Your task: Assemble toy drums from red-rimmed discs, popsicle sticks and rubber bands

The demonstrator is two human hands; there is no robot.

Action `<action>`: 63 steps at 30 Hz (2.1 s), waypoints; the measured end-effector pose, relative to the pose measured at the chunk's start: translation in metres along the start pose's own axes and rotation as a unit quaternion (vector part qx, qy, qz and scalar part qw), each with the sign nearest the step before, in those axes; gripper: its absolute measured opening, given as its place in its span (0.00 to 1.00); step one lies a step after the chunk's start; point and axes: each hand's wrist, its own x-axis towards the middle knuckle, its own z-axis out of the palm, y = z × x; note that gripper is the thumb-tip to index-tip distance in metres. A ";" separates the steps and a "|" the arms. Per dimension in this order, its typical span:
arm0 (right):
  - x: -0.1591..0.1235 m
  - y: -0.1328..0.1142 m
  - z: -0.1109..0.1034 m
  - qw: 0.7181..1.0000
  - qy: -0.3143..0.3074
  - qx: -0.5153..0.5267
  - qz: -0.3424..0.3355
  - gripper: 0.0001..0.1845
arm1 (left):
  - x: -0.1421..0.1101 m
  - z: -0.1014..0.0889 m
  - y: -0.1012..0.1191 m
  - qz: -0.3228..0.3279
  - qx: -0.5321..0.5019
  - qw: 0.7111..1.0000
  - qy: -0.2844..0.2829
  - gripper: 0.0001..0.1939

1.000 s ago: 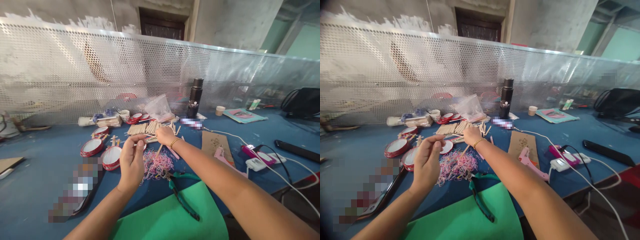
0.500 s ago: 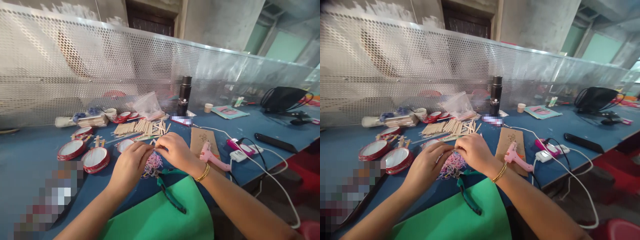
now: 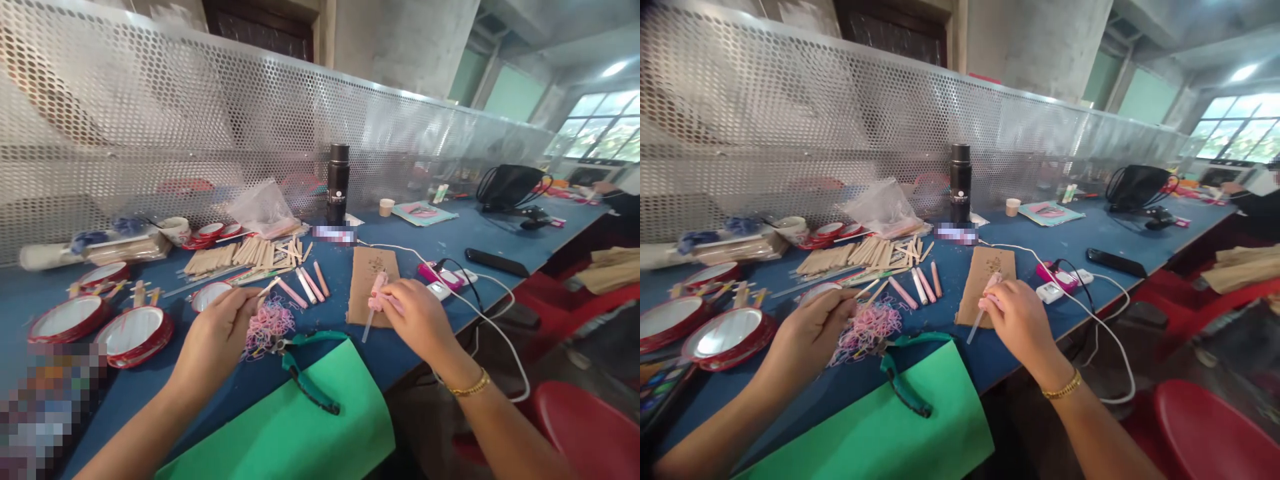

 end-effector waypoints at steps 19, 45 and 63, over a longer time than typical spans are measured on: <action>0.013 -0.087 0.034 0.965 -0.215 -0.049 -0.143 0.06 | 0.000 0.001 0.000 -0.061 -0.040 0.997 -0.016 0.16; 0.020 -0.087 0.012 0.965 -0.208 0.012 -0.158 0.14 | 0.000 -0.019 0.013 -0.102 -0.148 0.968 0.176 0.15; 0.052 -0.083 0.041 0.960 -0.198 0.062 -0.189 0.03 | -0.034 0.005 0.044 0.236 -0.095 0.950 -0.180 0.17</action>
